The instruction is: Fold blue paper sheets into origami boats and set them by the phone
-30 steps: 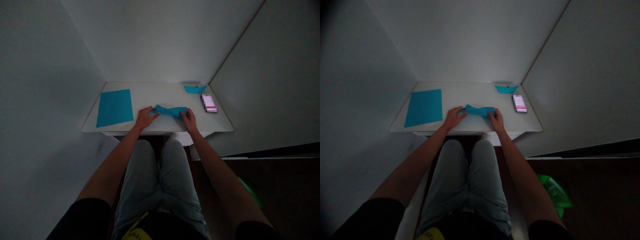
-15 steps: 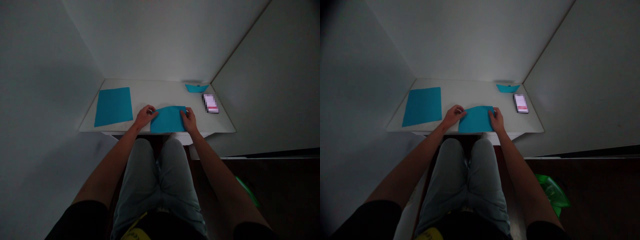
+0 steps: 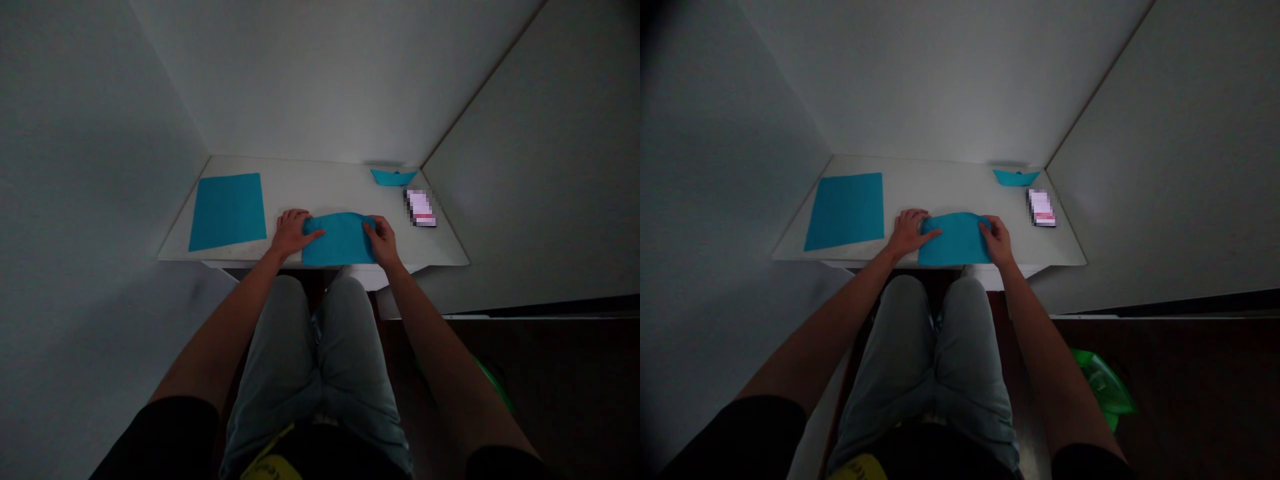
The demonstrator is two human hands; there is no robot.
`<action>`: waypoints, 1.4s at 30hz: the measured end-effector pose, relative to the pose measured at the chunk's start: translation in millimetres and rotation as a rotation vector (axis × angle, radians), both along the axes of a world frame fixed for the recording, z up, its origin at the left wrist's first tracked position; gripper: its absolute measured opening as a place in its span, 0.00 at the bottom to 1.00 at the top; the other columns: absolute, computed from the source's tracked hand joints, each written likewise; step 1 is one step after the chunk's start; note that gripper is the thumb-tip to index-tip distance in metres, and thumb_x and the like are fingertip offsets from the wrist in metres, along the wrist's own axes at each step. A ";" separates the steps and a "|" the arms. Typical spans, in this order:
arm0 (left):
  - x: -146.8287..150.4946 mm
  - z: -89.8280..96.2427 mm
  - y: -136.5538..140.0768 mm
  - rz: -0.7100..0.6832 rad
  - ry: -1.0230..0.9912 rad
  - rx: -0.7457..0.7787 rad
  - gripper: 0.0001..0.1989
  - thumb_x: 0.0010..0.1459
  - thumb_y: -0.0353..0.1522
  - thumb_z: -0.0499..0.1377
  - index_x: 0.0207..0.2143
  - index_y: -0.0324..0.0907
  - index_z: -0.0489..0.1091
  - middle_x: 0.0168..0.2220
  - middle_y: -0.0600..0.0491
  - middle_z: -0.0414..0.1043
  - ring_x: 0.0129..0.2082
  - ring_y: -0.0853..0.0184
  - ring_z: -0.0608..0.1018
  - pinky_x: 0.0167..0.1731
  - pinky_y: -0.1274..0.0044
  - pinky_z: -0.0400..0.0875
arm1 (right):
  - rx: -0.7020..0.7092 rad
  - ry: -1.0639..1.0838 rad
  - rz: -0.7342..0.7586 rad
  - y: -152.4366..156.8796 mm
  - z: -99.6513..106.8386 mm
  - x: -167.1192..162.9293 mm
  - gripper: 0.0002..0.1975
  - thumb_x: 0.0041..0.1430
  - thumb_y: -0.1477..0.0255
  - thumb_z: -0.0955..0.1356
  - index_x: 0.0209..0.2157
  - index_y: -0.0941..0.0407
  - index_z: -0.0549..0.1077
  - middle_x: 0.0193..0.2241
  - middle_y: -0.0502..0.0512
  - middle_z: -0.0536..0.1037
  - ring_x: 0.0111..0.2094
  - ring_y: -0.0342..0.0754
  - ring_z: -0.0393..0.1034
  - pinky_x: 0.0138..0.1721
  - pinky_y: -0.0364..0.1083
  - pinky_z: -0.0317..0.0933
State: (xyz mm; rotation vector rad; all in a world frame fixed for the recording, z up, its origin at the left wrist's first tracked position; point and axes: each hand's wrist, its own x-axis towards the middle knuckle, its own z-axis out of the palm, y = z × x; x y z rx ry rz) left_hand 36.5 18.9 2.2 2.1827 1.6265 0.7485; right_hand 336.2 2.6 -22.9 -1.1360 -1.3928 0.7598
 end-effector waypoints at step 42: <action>-11.0 -13.0 12.4 0.007 -0.455 -0.091 0.08 0.58 0.35 0.63 0.40 0.44 0.77 0.34 0.54 0.79 0.37 0.62 0.79 0.43 0.70 0.76 | -0.142 -0.011 0.064 0.7 -1.2 -6.3 0.34 0.56 0.48 0.77 0.59 0.48 0.71 0.44 0.55 0.83 0.43 0.56 0.77 0.47 0.56 0.73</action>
